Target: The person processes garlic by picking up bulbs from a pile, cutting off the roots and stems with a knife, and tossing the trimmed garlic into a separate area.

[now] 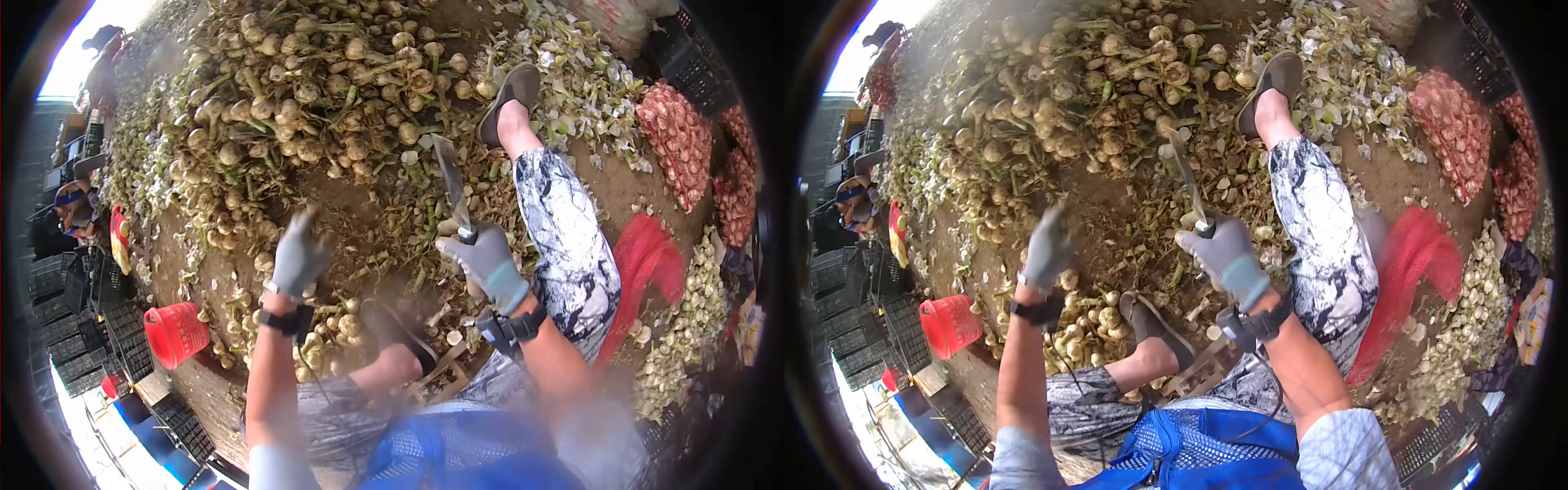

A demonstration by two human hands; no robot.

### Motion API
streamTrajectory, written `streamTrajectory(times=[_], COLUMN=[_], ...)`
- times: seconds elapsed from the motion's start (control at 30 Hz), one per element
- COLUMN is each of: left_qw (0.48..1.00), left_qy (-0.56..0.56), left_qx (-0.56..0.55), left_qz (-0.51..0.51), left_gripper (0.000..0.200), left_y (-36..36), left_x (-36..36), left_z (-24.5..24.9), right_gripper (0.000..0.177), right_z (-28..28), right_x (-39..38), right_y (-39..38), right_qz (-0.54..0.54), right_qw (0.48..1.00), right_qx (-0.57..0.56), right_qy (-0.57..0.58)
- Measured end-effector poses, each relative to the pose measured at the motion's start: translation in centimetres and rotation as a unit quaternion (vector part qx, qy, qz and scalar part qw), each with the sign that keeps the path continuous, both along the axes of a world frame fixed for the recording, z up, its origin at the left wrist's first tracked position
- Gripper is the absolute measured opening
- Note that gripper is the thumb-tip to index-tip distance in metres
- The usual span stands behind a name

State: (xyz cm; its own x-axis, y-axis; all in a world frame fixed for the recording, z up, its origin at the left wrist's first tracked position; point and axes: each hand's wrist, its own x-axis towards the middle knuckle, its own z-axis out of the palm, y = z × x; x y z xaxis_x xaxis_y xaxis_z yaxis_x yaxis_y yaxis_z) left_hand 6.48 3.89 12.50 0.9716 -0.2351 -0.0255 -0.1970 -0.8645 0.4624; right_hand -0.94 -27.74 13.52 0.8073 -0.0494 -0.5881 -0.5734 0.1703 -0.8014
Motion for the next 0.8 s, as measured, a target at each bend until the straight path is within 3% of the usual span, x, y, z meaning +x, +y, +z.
streamTrajectory(times=[0.1, 0.2, 0.27, 0.3, 0.33, 0.43, 0.5, 0.53, 0.6, 0.7, 0.73, 0.77, 0.8], left_qw=[0.997, 0.997, 0.969, 0.965, 0.944, 0.966, 0.978, 0.978, 0.880, 0.862, 0.901, 0.901, 0.921], left_qy=[0.011, 0.008, 0.148, 0.159, 0.291, 0.185, 0.091, 0.090, 0.182, 0.128, 0.100, 0.097, 0.018], left_qx=[-0.057, -0.044, -0.106, -0.141, -0.074, -0.092, -0.115, -0.114, -0.370, -0.396, -0.276, -0.276, -0.180], left_qz=[0.043, 0.059, 0.165, 0.151, 0.137, 0.154, 0.148, 0.149, 0.237, 0.291, 0.321, 0.319, 0.345], left_gripper=[0.067, 0.076, 0.079, 0.071, 0.064, 0.039, 0.045, 0.045, 0.055, 0.062, 0.061, 0.061, 0.062], left_y=[-5.6, -7.7, -9.9, -9.6, -9.3, -9.6, -7.5, -7.0, -6.0, -5.7, -4.8, -5.1, -5.9], left_x=[8.5, 12.7, 11.8, 11.0, 9.1, 1.9, -1.4, -2.0, -2.9, -2.0, -0.9, -0.4, 0.1], left_z=[-1.9, -8.4, -9.1, -12.3, -13.2, -14.0, -18.1, -17.9, -17.2, -14.6, -13.7, -11.9, -9.5], right_gripper=[0.027, 0.029, 0.031, 0.031, 0.030, 0.029, 0.030, 0.030, 0.030, 0.029, 0.029, 0.030, 0.029], right_z=[0.5, 0.2, 0.0, 0.0, 0.0, 0.5, 0.9, 0.7, 1.1, 1.2, 1.2, 1.2, 1.0], right_x=[0.3, 0.4, 0.5, 0.7, 0.8, 1.0, 0.7, 0.3, 0.0, -0.4, -0.4, -0.3, -0.2], right_y=[-0.8, -1.1, -1.3, -1.3, -1.1, -0.7, -0.7, -0.9, -1.1, -1.2, -1.1, -1.1, -1.0], right_qz=[-0.027, -0.051, -0.056, -0.054, -0.050, -0.036, -0.056, -0.050, -0.060, -0.087, -0.091, -0.095, -0.100], right_qw=[0.999, 0.998, 0.997, 0.997, 0.997, 0.999, 0.998, 0.999, 0.998, 0.995, 0.995, 0.995, 0.995], right_qx=[-0.007, 0.000, 0.006, 0.006, 0.004, -0.004, 0.019, -0.006, 0.000, 0.021, 0.017, 0.012, 0.008], right_qy=[0.028, 0.034, 0.056, 0.060, 0.050, 0.038, 0.032, 0.013, 0.026, 0.039, 0.030, 0.021, 0.015])
